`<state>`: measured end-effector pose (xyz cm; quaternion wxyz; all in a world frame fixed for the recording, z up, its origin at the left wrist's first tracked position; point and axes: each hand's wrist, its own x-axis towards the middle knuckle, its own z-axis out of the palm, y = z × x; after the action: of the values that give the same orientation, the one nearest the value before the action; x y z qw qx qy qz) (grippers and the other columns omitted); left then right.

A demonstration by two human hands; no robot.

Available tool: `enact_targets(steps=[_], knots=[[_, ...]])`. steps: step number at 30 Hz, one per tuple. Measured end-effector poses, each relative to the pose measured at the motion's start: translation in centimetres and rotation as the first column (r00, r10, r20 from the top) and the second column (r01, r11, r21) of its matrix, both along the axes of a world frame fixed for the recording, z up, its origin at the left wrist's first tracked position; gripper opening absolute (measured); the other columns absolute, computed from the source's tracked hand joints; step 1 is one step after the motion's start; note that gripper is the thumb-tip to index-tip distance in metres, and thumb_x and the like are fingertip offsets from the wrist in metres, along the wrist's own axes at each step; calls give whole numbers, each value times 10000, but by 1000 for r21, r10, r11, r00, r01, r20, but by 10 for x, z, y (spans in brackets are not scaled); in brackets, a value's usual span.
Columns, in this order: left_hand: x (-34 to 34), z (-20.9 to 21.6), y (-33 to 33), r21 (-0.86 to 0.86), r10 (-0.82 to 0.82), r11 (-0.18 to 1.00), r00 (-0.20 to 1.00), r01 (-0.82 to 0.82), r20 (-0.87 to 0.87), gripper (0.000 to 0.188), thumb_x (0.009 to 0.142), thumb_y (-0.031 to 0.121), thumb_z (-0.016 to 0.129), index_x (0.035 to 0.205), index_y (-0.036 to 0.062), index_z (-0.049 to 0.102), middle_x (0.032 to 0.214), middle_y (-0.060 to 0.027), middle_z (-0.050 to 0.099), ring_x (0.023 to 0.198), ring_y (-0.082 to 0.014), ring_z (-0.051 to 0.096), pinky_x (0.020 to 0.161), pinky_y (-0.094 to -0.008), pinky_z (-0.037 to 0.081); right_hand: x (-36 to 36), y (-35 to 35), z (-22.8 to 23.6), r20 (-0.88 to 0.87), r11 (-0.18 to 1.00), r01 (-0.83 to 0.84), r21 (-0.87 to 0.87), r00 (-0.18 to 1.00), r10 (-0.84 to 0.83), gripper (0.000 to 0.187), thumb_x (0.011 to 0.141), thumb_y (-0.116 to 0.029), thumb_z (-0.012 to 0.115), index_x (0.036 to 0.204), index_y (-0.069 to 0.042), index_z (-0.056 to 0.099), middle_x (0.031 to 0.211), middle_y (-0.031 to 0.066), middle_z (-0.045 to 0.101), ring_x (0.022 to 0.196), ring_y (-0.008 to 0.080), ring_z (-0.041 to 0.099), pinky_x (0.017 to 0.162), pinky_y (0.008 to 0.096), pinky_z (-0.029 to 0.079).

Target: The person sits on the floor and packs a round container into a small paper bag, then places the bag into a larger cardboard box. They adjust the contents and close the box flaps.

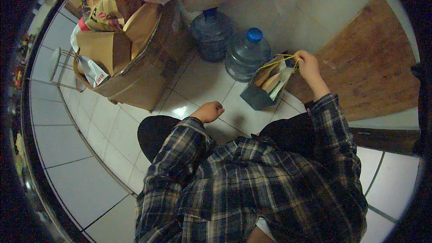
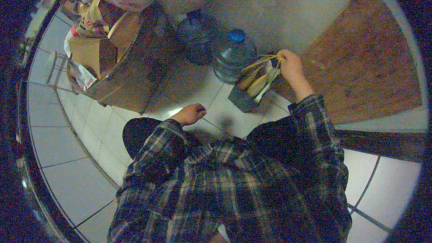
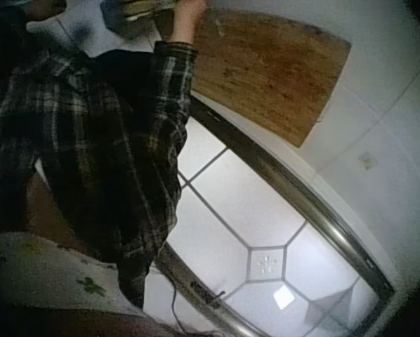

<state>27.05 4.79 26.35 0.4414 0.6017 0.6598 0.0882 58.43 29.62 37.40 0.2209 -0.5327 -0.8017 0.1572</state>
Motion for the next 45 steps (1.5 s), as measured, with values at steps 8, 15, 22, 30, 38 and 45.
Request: enact_targets(steps=[8, 15, 22, 30, 38, 45], knots=[[-1, -8, 4, -14, -39, 999, 999, 39, -8, 436, 915, 399, 530, 1105, 16, 619, 1051, -201, 650, 1002, -381, 603, 875, -431, 474, 15, 23, -14, -74, 994, -86, 68, 993, 91, 141, 823, -60, 551, 924, -52, 649, 942, 164, 652, 909, 326, 615, 806, 397, 480], [-3, -14, 0, 43, -57, 998, 998, 56, 30, 434, 914, 387, 529, 1097, 3, 614, 1067, -208, 640, 996, -389, 598, 866, -432, 476, 13, 38, -18, -100, 970, 235, 61, 969, -228, 160, 833, -70, 555, 959, -59, 652, 931, 162, 660, 890, 324, 624, 780, 387, 482], [-3, -11, 1, 5, -76, 997, 997, 76, 19, 413, 925, 385, 512, 1082, 18, 615, 1070, -205, 633, 992, -395, 593, 858, -442, 475, 19, 37, -43, -43, 965, 228, 128, 973, -225, 179, 809, -52, 569, 968, -47, 651, 945, 166, 636, 903, 317, 607, 798, 386, 478], [-1, -14, 2, 11, -37, 999, 999, 36, 9, 406, 899, 360, 538, 1093, 15, 628, 1015, -196, 663, 971, -366, 617, 852, -417, 480, 9, 7, -1, -44, 937, 184, 296, 983, -179, 168, 806, -120, 611, 957, -53, 645, 993, 199, 621, 975, 365, 593, 856, 457, 475], [-3, -15, 1, 30, -25, 999, 999, 24, 39, 415, 893, 356, 562, 1088, -6, 617, 1026, -222, 655, 975, -375, 617, 848, -411, 484, -9, -54, -10, 380, 901, -85, -425, 887, 263, 344, 809, -287, 624, 1059, -51, 649, 944, 192, 668, 939, 369, 624, 799, 440, 497], [-3, -8, -3, 36, -30, 999, 999, 30, 15, 402, 903, 349, 565, 1109, 8, 613, 1062, -194, 655, 1012, -338, 616, 861, -384, 486, -28, -64, -44, 275, 662, 2, -750, 910, 309, 430, 887, -315, 578, 946, 112, 590, 737, 210, 635, 471, 291, 608, 552, 410, 532]])
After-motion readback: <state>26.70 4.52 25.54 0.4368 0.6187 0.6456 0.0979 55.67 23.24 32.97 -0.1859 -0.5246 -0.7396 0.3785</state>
